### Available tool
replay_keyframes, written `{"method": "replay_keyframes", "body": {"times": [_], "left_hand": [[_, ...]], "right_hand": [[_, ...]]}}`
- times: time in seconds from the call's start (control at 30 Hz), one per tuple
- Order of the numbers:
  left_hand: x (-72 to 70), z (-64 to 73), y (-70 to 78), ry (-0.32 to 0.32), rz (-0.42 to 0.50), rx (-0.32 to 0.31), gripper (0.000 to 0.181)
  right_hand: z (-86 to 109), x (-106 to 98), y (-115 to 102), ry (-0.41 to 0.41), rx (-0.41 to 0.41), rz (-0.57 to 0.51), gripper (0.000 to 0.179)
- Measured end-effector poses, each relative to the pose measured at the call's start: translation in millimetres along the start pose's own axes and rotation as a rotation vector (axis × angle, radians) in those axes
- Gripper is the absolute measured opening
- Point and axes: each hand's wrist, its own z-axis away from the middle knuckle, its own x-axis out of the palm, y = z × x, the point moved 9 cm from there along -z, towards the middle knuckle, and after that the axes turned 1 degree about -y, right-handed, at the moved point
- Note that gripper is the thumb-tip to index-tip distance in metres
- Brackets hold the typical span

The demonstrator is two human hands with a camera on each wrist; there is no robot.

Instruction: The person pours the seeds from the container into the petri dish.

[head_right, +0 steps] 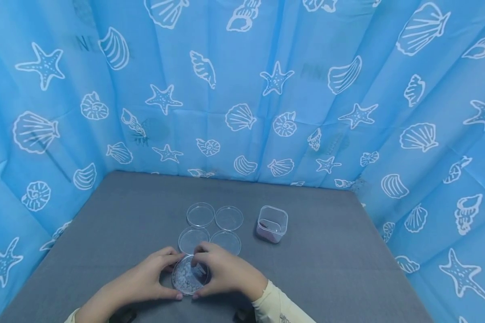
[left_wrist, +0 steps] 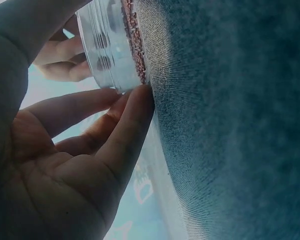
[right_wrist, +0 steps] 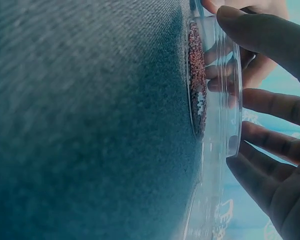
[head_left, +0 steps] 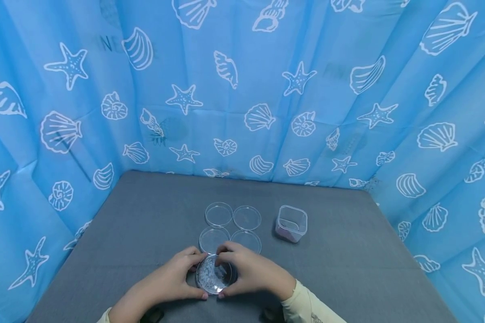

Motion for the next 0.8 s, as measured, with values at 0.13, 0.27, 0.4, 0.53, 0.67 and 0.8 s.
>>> {"method": "replay_keyframes", "body": {"times": [0.13,0.27,0.4,0.53,0.67,0.8], "left_hand": [[1.8,-0.1,-1.5,-0.022,0.021,-0.005,0.102],[2.7,-0.1,-2.7,-0.03,0.019,-0.008,0.104],[2.3,-0.3,-2.5,-0.023,0.001,0.001,0.105],[2.0,0.1,-2.0,-0.03,0.003,0.002,0.102],[1.6,0.5,-1.5,-0.037,0.011,-0.005,0.1],[1.6,0.8,-1.2,-0.038,0.017,-0.008,0.098]], "right_hand": [[-3.4,1.1,-2.5,0.0,-0.025,0.003,0.051],[-6.5,3.4,-4.2,-0.005,-0.044,0.013,0.051],[-8.4,5.9,-5.2,-0.015,-0.051,0.013,0.051],[-8.7,7.4,-5.2,-0.02,-0.047,0.017,0.052],[-7.9,7.6,-5.6,-0.02,-0.044,0.028,0.053],[-6.8,8.0,-6.1,-0.025,-0.039,0.032,0.052]]}}
